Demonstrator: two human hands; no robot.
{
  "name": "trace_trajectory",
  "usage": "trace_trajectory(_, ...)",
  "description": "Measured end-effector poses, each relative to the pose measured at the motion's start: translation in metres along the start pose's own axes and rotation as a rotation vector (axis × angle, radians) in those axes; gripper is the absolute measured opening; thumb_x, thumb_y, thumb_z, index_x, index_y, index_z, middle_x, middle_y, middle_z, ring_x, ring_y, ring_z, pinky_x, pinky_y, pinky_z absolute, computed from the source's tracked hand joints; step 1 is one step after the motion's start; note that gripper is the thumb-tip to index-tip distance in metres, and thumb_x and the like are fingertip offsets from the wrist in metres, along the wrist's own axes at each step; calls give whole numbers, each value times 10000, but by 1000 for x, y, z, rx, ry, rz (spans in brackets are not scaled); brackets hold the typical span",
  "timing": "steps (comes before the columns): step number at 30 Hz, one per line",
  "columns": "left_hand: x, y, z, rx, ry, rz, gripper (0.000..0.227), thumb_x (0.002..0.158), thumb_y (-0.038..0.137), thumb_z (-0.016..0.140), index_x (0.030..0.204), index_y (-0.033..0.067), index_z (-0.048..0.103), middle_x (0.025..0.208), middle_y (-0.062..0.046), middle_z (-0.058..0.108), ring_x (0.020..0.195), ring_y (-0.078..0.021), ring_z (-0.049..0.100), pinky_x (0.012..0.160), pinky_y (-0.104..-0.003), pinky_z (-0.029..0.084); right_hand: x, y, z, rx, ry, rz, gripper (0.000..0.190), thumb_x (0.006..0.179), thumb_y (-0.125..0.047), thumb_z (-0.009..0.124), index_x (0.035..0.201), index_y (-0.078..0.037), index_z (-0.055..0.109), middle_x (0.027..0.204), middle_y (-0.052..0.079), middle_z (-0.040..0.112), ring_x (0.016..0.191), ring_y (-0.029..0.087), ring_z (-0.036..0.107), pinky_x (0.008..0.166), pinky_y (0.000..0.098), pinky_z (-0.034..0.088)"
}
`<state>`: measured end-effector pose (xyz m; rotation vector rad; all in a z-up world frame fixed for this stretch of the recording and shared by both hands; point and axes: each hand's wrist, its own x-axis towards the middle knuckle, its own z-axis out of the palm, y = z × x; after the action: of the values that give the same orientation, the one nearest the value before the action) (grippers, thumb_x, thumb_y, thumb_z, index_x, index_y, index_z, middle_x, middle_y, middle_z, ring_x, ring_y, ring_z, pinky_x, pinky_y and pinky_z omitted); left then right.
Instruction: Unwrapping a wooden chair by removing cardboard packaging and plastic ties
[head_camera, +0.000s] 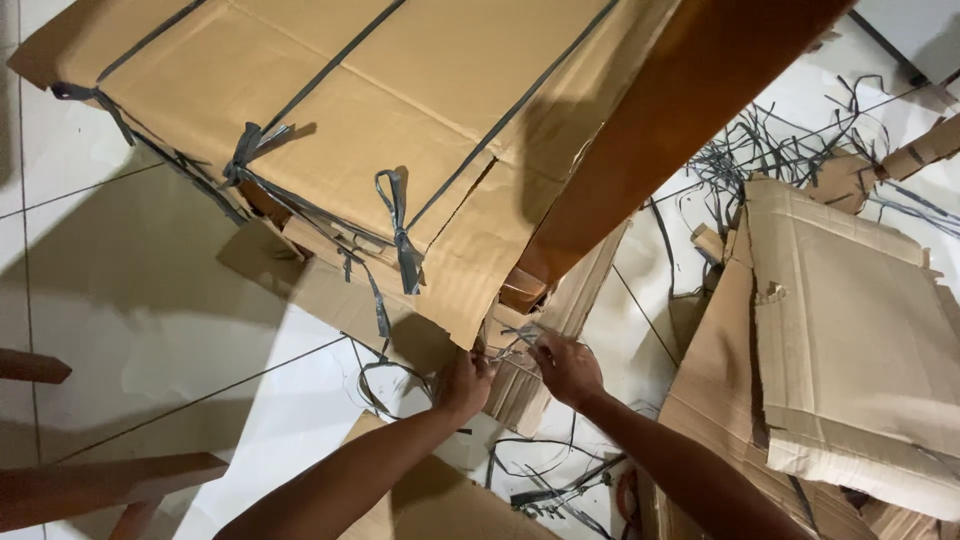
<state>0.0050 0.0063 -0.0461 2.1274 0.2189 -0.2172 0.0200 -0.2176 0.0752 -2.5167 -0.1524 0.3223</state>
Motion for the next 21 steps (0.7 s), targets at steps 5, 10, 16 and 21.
trace_trajectory(5,-31,61,-25,-66,-4,-64,385,982,366,622,892,-6,580,937,-125,755,925,-233,742,795,-267,538,-3,-36,-29,-115,-101,74,177,990,-334,533,1028,-212,656,889,99,754,936,340,753,867,496,594)
trace_trajectory(10,-3,7,-11,319,-95,236,330,948,354,679,934,36,590,903,-181,734,826,-351,734,632,-454,560,4,9,1,-202,-70,-84,117,976,-308,527,957,-200,567,807,126,719,822,371,751,758,526,610)
trace_trajectory(16,5,7,-10,89,-44,131,237,871,370,714,789,200,572,562,63,619,562,-185,695,498,-293,483,-15,-2,-14,-276,-107,-335,149,992,-191,441,1109,-124,504,767,190,706,714,426,748,599,563,603)
trace_trajectory(21,-13,40,-51,-561,-232,111,218,918,158,725,783,82,571,670,-18,661,653,-195,707,610,-250,523,-9,5,-5,-222,-167,-376,253,963,-152,508,1210,-104,533,782,174,716,722,430,746,590,602,605)
